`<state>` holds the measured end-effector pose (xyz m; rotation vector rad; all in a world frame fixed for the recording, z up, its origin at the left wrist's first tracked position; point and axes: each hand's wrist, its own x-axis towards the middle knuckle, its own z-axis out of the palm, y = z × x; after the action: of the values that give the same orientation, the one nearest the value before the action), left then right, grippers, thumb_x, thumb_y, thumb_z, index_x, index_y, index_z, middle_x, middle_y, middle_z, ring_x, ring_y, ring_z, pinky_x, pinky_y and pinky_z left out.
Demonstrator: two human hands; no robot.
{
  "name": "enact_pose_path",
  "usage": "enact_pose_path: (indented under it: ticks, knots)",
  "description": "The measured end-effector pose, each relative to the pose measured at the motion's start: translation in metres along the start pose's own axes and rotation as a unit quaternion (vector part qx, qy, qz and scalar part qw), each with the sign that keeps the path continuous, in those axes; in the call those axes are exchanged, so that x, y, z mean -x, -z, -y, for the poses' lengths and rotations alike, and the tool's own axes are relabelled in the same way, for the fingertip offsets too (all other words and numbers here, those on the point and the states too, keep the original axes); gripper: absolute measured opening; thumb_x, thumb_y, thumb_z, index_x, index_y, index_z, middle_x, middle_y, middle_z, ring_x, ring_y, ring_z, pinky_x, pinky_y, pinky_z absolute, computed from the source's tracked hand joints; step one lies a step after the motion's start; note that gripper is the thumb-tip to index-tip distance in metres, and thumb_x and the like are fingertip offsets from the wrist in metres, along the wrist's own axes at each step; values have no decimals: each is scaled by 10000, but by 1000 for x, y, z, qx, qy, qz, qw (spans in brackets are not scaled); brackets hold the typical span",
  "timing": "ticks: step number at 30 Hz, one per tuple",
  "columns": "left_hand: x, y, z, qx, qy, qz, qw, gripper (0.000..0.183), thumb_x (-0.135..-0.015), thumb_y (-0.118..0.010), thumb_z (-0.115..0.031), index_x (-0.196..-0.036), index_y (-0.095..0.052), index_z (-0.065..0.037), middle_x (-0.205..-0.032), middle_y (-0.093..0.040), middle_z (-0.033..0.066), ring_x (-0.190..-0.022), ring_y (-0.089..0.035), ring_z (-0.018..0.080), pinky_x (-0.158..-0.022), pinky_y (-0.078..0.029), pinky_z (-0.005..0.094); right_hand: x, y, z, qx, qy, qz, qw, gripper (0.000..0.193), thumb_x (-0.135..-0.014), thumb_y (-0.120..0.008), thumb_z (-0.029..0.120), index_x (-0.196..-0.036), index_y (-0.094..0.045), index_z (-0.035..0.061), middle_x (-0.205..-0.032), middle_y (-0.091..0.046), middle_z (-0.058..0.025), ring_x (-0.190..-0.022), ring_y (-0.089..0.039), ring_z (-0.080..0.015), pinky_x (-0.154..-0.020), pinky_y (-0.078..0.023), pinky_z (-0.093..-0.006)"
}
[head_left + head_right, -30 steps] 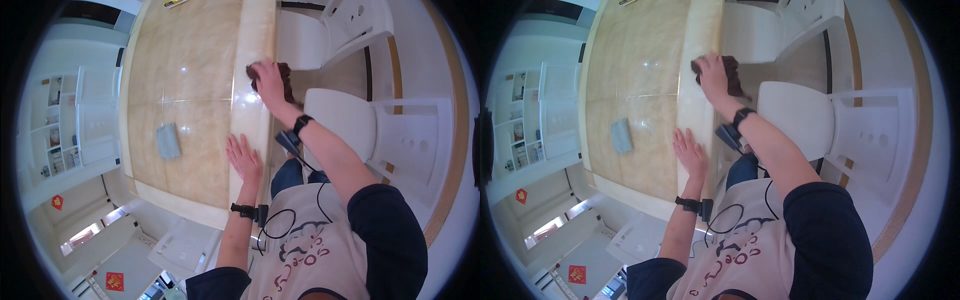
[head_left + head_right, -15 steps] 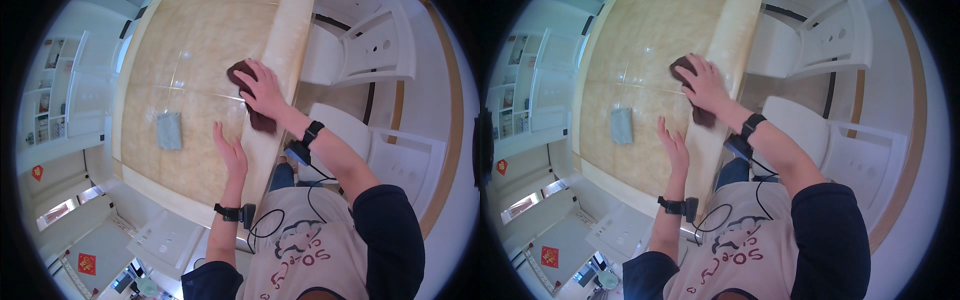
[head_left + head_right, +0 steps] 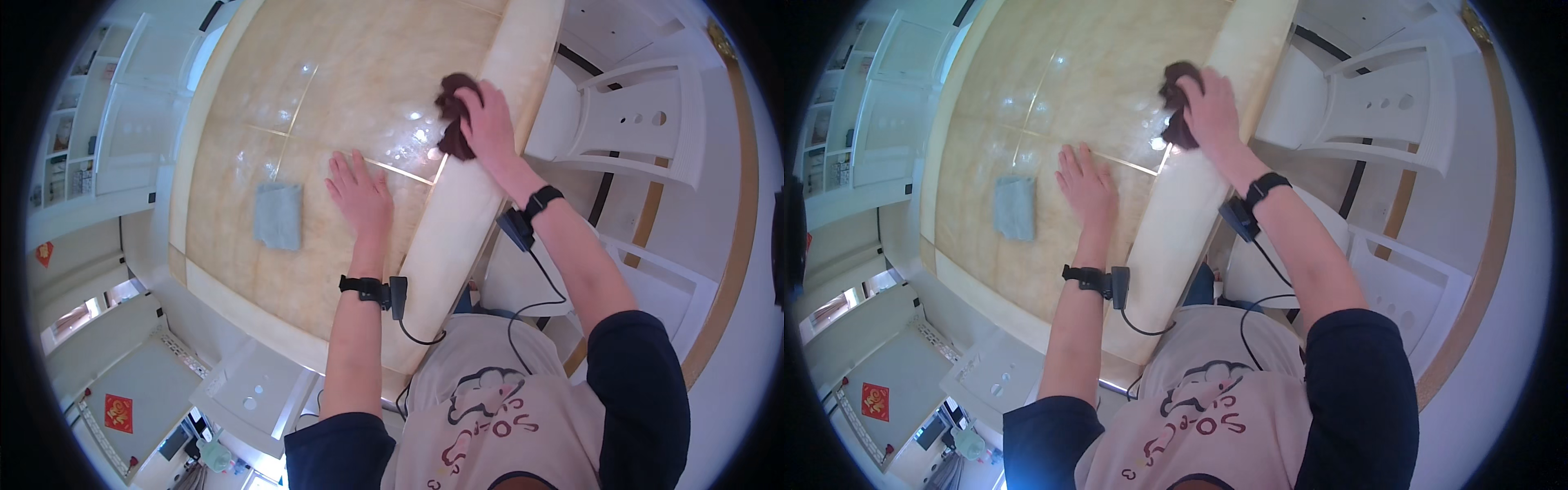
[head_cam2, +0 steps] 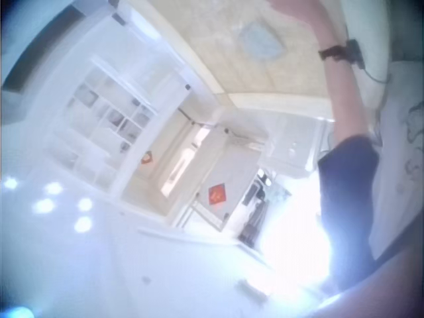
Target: The person wipes the edges and top surface of a dining table with a cloth, moves a chair aside to reach the side of the table, and then cleans the top of a low cabinet including around decorative items.
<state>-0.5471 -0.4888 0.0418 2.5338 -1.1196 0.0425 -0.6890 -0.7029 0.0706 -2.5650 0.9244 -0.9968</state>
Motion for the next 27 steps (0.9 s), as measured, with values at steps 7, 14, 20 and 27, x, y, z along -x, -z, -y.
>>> enact_pose_path:
  ticks: [7, 14, 20, 27]
  knots:
    - [1, -1, 1, 9, 0, 7, 1000, 551, -1012, -396, -357, -1491, -371, -85, -1578, -253, 208, -1477, -196, 367, -1190, -133, 549, 39, -18, 74, -203, -2, 180, 962, 234, -810, -655, 111, -1043, -651, 102, -1039, -611, -124, -961, -579, -361, -835, -476, -442]
    - [-1, 3, 1, 18, 4, 20, 1000, 536, -1018, -387, -346, -1487, -386, -86, -1591, -231, 205, -1481, -180, 368, -1193, -125, 547, -7, -28, 31, -74, 100, 53, 991, 431, -768, -764, 287, -1137, -633, 106, -1205, -586, -180, -1082, -563, -384, -893, -460, -462]
    - [3, 1, 4, 15, 12, 14, 1000, 533, -1015, -410, -344, -1477, -401, -78, -1594, -225, 201, -1483, -177, 362, -1196, -116, 546, -2, -31, 43, 26, -6, 75, 997, 753, -708, -815, 311, -1339, -502, 45, -1417, -408, -221, -1303, -384, -392, -1078, -296, -517]
    - [4, 3, 3, 20, 10, 14, 1000, 539, -1013, -424, -356, -1473, -407, -74, -1595, -224, 204, -1485, -174, 359, -1198, -109, 547, 13, -49, 50, 3, -24, 63, 998, 660, -669, -808, 177, -1266, -544, 81, -1252, -511, -193, -1171, -486, -383, -973, -391, -503]
